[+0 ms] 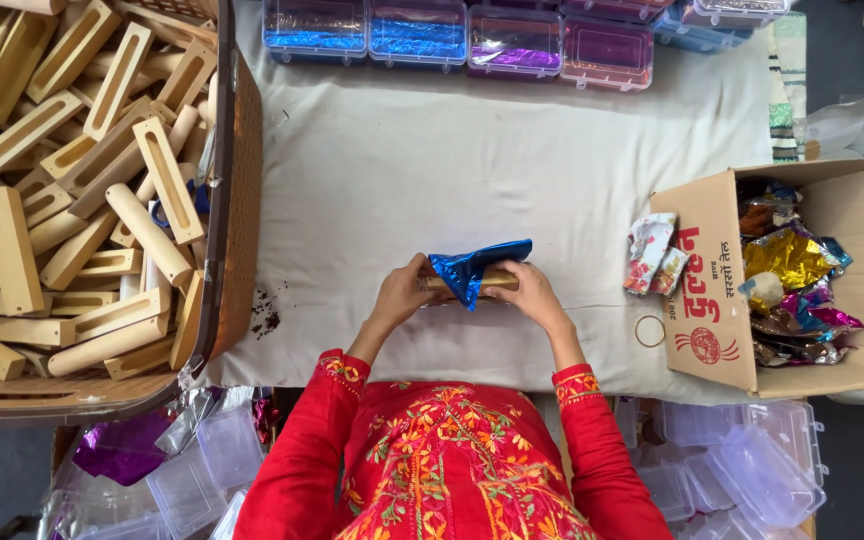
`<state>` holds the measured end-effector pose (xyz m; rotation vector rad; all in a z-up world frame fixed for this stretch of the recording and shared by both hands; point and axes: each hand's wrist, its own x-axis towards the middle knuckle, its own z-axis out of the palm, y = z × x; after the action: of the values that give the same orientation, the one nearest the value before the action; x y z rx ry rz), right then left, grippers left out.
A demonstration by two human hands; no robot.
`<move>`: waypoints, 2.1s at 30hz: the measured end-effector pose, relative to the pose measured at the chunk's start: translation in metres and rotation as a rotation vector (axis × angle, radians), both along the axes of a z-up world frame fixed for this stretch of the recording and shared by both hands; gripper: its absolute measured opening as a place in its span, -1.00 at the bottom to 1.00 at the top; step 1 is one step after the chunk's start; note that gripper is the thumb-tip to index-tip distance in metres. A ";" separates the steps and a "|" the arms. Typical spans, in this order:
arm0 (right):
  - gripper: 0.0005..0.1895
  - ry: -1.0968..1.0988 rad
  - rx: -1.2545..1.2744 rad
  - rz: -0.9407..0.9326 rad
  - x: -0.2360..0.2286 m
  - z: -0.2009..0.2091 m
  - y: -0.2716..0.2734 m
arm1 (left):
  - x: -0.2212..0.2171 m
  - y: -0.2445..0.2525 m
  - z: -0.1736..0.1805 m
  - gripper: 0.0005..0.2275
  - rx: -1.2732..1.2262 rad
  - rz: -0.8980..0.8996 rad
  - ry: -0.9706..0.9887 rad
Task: The person wraps a small wooden piece in blue foil, then uses a patterned cloth to wipe and clean two wooden parts taken from a basket. The person handles the parts one at a time, wiping each surface thoroughly before placing them on the table.
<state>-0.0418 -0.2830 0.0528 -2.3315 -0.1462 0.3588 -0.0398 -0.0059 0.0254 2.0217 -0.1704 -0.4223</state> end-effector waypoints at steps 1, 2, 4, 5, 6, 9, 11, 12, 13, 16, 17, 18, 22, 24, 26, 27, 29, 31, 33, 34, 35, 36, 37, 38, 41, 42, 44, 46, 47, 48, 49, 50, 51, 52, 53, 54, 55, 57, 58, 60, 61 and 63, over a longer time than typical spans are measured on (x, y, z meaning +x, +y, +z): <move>-0.53 -0.003 0.000 -0.004 0.001 0.002 0.001 | 0.001 0.000 -0.003 -0.52 0.000 -0.004 -0.003; -0.53 0.020 0.021 -0.014 0.003 0.004 0.001 | 0.003 0.001 -0.007 -0.57 0.048 0.009 -0.046; -0.53 0.045 0.042 -0.028 0.002 0.004 0.002 | 0.004 0.001 -0.003 -0.62 0.096 0.016 -0.089; -0.54 -0.003 0.031 -0.027 0.001 0.003 0.002 | 0.005 0.000 0.005 -0.64 0.100 0.016 -0.067; -0.56 -0.052 0.021 -0.026 0.000 0.001 0.002 | 0.005 0.000 0.012 -0.66 0.105 0.016 -0.046; -0.58 -0.096 -0.002 -0.037 0.001 -0.009 0.002 | 0.004 -0.001 0.016 -0.67 0.136 0.038 -0.192; -0.57 -0.068 -0.026 -0.058 0.003 -0.012 0.001 | 0.006 -0.001 0.009 -0.68 0.185 0.043 -0.262; -0.57 -0.043 -0.051 -0.075 0.004 -0.014 0.001 | 0.006 -0.001 0.006 -0.69 0.234 0.052 -0.335; -0.57 -0.040 -0.051 -0.073 0.002 -0.017 0.001 | 0.006 0.000 0.002 -0.69 0.235 0.053 -0.332; -0.57 -0.090 -0.085 -0.073 -0.002 -0.022 0.001 | 0.006 0.002 -0.006 -0.74 0.191 0.091 -0.302; -0.58 -0.121 -0.086 -0.076 -0.003 -0.023 0.002 | 0.006 0.002 -0.007 -0.75 0.204 0.086 -0.295; -0.58 -0.152 -0.087 -0.079 -0.004 -0.023 0.003 | 0.005 0.002 -0.008 -0.76 0.216 0.081 -0.289; -0.56 -0.137 -0.061 -0.118 -0.008 -0.029 0.000 | -0.003 0.000 -0.014 -0.77 0.235 0.069 -0.324; -0.49 -0.126 -0.024 -0.127 -0.009 -0.026 0.002 | -0.007 0.001 -0.017 -0.73 0.219 0.073 -0.337; -0.45 -0.112 -0.029 -0.116 -0.008 -0.024 0.001 | -0.011 -0.002 -0.017 -0.68 0.245 0.072 -0.373; -0.40 -0.096 -0.032 -0.106 -0.007 -0.022 0.000 | -0.013 -0.004 -0.017 -0.62 0.272 0.069 -0.408; -0.40 -0.084 -0.032 -0.100 -0.006 -0.025 -0.003 | -0.019 -0.005 -0.010 -0.56 0.261 0.069 -0.425; -0.39 -0.071 -0.032 -0.098 -0.006 -0.026 -0.005 | -0.024 -0.005 -0.009 -0.50 0.250 0.064 -0.442; -0.40 -0.062 -0.021 -0.096 -0.004 -0.024 -0.006 | -0.027 -0.004 -0.014 -0.48 0.231 0.052 -0.556; -0.40 -0.062 -0.023 -0.098 -0.004 -0.025 -0.006 | -0.026 -0.003 -0.019 -0.48 0.228 0.051 -0.556; -0.40 -0.062 -0.022 -0.093 -0.005 -0.026 -0.007 | -0.028 -0.003 -0.024 -0.51 0.210 0.052 -0.469; -0.40 -0.062 -0.021 -0.088 -0.005 -0.027 -0.008 | -0.029 -0.002 -0.029 -0.53 0.192 0.052 -0.383; -0.40 -0.061 -0.023 -0.085 -0.004 -0.026 -0.007 | -0.027 -0.002 -0.029 -0.53 0.190 0.055 -0.380; -0.41 -0.062 -0.034 -0.081 -0.003 -0.025 -0.007 | -0.025 -0.001 -0.028 -0.50 0.188 0.070 -0.378; -0.42 -0.051 -0.053 -0.073 -0.004 -0.027 -0.006 | -0.022 0.002 -0.016 -0.48 0.170 0.077 -0.380; -0.42 -0.045 -0.062 -0.074 -0.004 -0.027 -0.006 | -0.020 0.003 -0.010 -0.49 0.151 0.065 -0.391; -0.42 -0.057 -0.054 -0.074 -0.004 -0.025 -0.006 | -0.018 0.002 -0.008 -0.51 0.150 0.066 -0.398; -0.42 -0.069 -0.044 -0.071 -0.004 -0.026 -0.008 | -0.017 0.000 -0.008 -0.53 0.151 0.071 -0.405; -0.42 -0.083 -0.038 -0.065 -0.005 -0.027 -0.008 | -0.017 0.001 -0.009 -0.54 0.169 0.068 -0.401; -0.41 -0.097 -0.032 -0.059 -0.005 -0.029 -0.009 | -0.017 0.002 -0.010 -0.54 0.187 0.065 -0.397; -0.41 -0.098 -0.028 -0.059 -0.006 -0.033 -0.009 | -0.017 0.003 -0.011 -0.54 0.192 0.065 -0.398; -0.41 -0.110 -0.028 -0.057 -0.007 -0.038 -0.010 | -0.017 0.004 -0.012 -0.54 0.185 0.061 -0.394; -0.40 -0.125 -0.030 -0.057 -0.008 -0.041 -0.012 | -0.016 0.003 -0.013 -0.54 0.176 0.056 -0.391; -0.40 -0.127 -0.028 -0.059 -0.007 -0.042 -0.011 | -0.015 0.004 -0.016 -0.54 0.178 0.054 -0.395; -0.40 -0.105 -0.029 -0.080 -0.007 -0.042 -0.012 | -0.015 0.003 -0.019 -0.54 0.191 0.057 -0.398; -0.40 -0.082 -0.030 -0.101 -0.007 -0.043 -0.012 | -0.014 0.003 -0.022 -0.53 0.204 0.061 -0.401; -0.40 -0.078 -0.030 -0.104 -0.007 -0.040 -0.011 | -0.015 0.002 -0.020 -0.53 0.203 0.057 -0.397; -0.41 -0.073 -0.039 -0.096 -0.008 -0.037 -0.009 | -0.016 0.001 -0.018 -0.53 0.279 0.059 -0.390; -0.41 -0.068 -0.039 -0.099 -0.012 -0.040 -0.010 | -0.018 -0.001 -0.011 -0.53 0.278 0.054 -0.385; -0.42 -0.150 -0.027 -0.064 -0.010 -0.043 -0.011 | -0.016 -0.005 0.005 -0.47 0.235 0.043 -0.471; -0.42 -0.151 -0.026 -0.063 -0.010 -0.041 -0.009 | -0.020 -0.009 0.008 -0.47 0.237 0.044 -0.472; -0.42 -0.134 -0.065 -0.081 -0.010 -0.037 -0.005 | -0.026 -0.016 0.014 -0.34 0.303 -0.057 -0.532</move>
<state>-0.0514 -0.2882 0.0161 -2.4175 -0.1063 0.1702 -0.0658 -0.0220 0.0398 2.3981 -0.5163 0.0731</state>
